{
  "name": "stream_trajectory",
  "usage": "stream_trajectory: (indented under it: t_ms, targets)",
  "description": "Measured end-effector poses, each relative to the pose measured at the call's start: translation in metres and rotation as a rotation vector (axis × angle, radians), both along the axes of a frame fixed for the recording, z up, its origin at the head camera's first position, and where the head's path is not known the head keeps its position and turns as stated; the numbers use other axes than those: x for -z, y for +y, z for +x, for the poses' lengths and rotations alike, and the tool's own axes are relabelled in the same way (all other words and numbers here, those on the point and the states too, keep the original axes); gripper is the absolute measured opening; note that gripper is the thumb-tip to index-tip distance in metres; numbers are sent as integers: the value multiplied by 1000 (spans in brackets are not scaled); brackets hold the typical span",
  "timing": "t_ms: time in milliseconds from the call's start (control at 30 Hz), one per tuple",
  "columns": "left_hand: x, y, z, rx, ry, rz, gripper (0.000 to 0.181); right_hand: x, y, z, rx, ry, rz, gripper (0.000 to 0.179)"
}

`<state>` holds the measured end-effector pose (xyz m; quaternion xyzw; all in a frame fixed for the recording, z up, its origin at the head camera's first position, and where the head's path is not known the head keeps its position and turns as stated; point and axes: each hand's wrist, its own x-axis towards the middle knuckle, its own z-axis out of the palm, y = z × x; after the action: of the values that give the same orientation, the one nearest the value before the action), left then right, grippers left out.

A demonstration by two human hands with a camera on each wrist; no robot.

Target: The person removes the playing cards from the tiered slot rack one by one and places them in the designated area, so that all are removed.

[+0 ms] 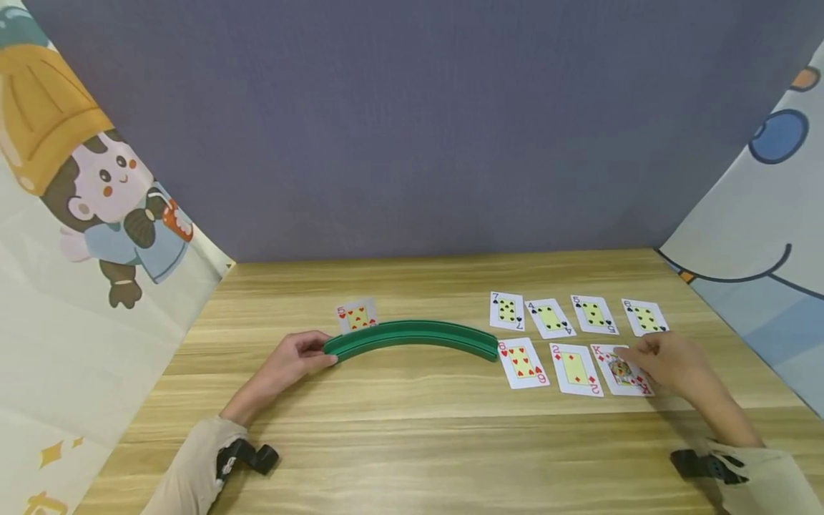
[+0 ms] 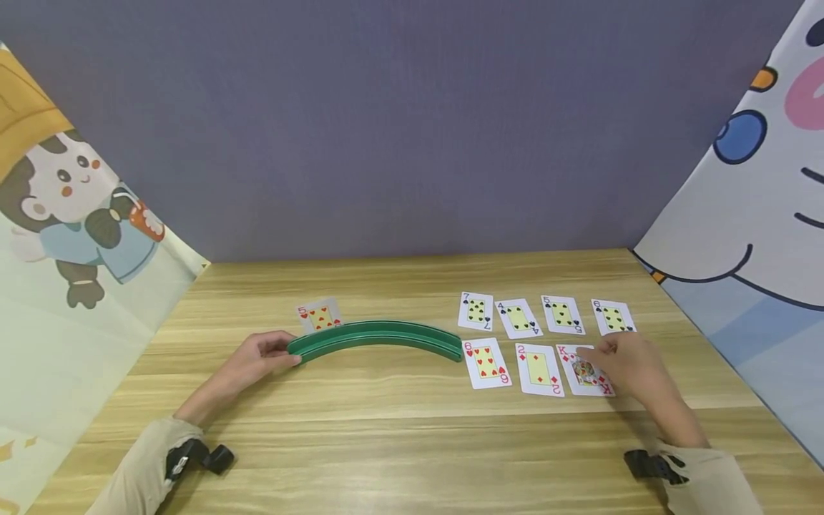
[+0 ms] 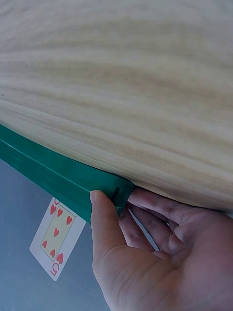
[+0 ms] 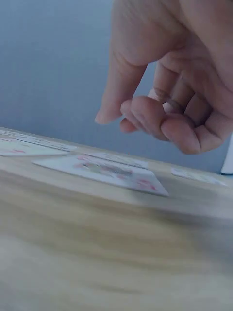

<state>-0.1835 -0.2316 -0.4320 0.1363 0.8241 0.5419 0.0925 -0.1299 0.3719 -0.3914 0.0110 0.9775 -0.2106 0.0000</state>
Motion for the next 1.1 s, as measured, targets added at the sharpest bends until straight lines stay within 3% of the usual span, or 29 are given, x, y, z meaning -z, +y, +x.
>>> stream_trajectory:
  t_ms: [467, 833, 1100]
  targets:
    - [3, -2, -2, -6, -3, -3, 35, -30, -50, -2, -83, 87, -51, 33]
    - [0, 1, 2, -1, 5, -4, 35, -52, -114, -14, -188, 219, -111, 20]
    - [2, 1, 1, -4, 9, -15, 34, -67, -163, -23, -265, 235, -163, 17]
